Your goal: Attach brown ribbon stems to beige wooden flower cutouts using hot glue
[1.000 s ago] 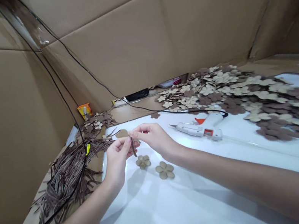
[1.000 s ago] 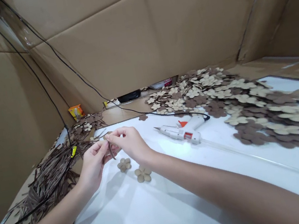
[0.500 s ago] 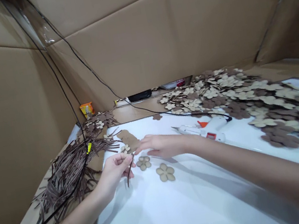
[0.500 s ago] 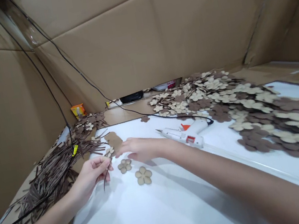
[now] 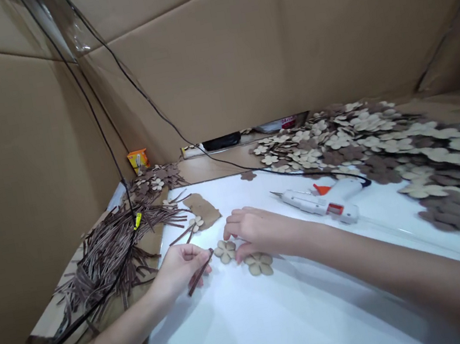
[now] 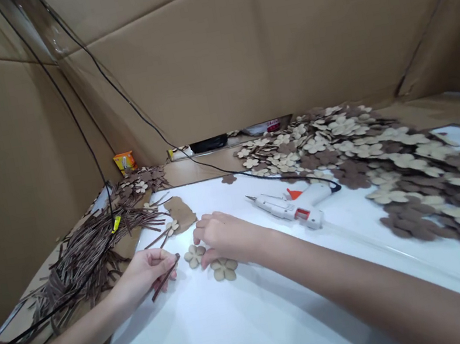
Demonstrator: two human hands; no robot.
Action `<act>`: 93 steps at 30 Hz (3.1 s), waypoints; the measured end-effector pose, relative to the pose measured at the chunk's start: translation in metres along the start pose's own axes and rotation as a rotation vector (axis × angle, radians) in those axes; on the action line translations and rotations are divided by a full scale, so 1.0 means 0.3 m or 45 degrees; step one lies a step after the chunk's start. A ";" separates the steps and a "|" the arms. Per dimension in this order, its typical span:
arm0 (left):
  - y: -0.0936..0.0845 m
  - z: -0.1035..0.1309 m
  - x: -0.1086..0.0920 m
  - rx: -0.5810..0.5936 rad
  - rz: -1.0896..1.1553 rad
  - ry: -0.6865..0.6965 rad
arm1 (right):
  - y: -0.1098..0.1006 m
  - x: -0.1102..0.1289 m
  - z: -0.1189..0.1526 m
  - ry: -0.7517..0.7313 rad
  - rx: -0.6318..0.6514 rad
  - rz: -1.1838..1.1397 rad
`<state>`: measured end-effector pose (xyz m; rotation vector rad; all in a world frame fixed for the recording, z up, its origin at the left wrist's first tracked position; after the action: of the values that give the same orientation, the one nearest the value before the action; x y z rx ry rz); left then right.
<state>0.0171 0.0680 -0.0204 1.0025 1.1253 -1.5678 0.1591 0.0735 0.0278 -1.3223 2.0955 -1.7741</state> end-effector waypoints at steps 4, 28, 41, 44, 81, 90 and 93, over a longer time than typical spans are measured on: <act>0.026 0.002 -0.012 0.008 -0.054 0.023 | -0.040 0.006 0.010 0.279 -0.091 -0.142; 0.067 0.001 -0.036 0.046 -0.061 0.085 | 0.096 -0.043 0.053 0.876 0.285 -0.860; 0.078 0.019 -0.054 0.055 -0.321 0.220 | 0.068 -0.028 0.039 0.792 0.270 -0.688; 0.081 0.014 -0.058 0.051 -0.333 0.241 | 0.075 -0.037 0.036 0.798 0.252 -0.698; 0.101 -0.044 -0.008 0.125 -0.558 0.034 | 0.126 -0.063 0.055 0.854 0.317 -0.583; 0.095 -0.050 -0.003 0.074 -0.546 0.079 | 0.134 -0.083 0.044 0.797 0.229 -0.617; 0.094 -0.051 -0.019 0.043 -0.545 0.152 | 0.135 -0.091 0.046 0.849 0.218 -0.663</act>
<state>0.0470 0.0800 -0.0246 0.9270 1.4719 -1.8857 0.1620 0.0786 -0.0225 -1.4617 1.8767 -2.8730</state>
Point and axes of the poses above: each hand's wrist, its own z-axis away from the middle knuckle, its own y-axis out of the palm, x = y × z, the point moved 7 cm from there along -z, towards the middle knuckle, and after that the axes turned 13 degrees about -x, right-handed, at the moved point
